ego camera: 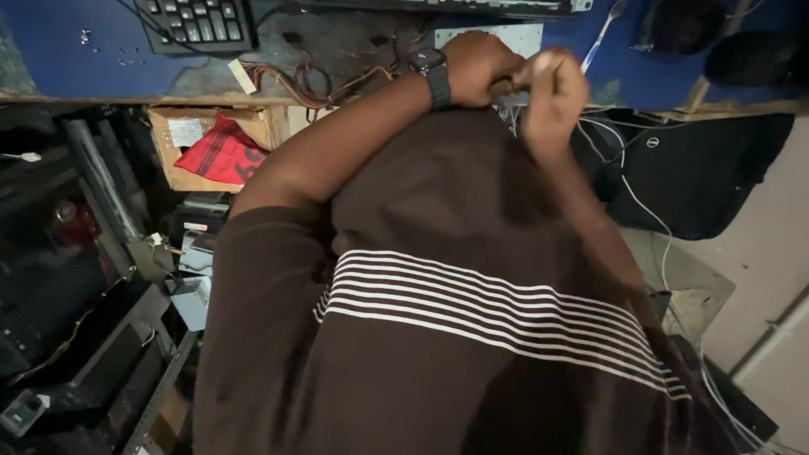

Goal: The person sits at a repair workbench and uses a green-handled screwdriver to unscrew and remove parts from a computer power supply unit, working on the open case and its components while handling small screws and parts by hand.

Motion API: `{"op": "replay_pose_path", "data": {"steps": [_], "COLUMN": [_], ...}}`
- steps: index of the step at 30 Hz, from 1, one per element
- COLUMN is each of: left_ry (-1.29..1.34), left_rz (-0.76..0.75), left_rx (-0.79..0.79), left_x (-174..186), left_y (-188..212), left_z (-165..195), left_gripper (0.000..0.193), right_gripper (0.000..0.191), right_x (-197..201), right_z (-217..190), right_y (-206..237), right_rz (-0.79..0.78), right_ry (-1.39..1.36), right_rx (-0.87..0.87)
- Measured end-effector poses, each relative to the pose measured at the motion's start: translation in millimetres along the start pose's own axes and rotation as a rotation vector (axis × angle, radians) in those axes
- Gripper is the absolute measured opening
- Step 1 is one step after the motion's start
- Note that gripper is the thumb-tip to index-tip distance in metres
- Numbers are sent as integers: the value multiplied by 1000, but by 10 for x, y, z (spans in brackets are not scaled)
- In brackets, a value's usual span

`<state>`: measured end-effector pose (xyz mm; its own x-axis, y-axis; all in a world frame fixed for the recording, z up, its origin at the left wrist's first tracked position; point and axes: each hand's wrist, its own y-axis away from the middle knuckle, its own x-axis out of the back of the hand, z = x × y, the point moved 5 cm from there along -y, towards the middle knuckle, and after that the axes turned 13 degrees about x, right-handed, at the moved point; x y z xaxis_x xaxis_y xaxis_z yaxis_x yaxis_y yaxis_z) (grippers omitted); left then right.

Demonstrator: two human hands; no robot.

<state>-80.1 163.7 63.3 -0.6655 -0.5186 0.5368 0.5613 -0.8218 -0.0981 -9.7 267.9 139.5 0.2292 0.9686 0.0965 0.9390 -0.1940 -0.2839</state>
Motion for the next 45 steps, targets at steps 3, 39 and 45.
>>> {"op": "replay_pose_path", "data": {"steps": [3,39,45], "left_ry": [7,602,299], "left_rz": [28,-65,-27], "left_rx": [-4,197,251], "left_x": [48,151,138], "left_y": [13,560,483], "left_z": [53,-267,-352], "left_gripper": [25,41,15], "right_gripper": [25,44,39], "right_x": [-54,-396,-347], "right_z": [-293,131,-145], "right_y": [126,-476,-543], "right_rz": [-157,-1023,-926], "right_ry": [54,-188,151], "right_rx": [201,209,439]}}
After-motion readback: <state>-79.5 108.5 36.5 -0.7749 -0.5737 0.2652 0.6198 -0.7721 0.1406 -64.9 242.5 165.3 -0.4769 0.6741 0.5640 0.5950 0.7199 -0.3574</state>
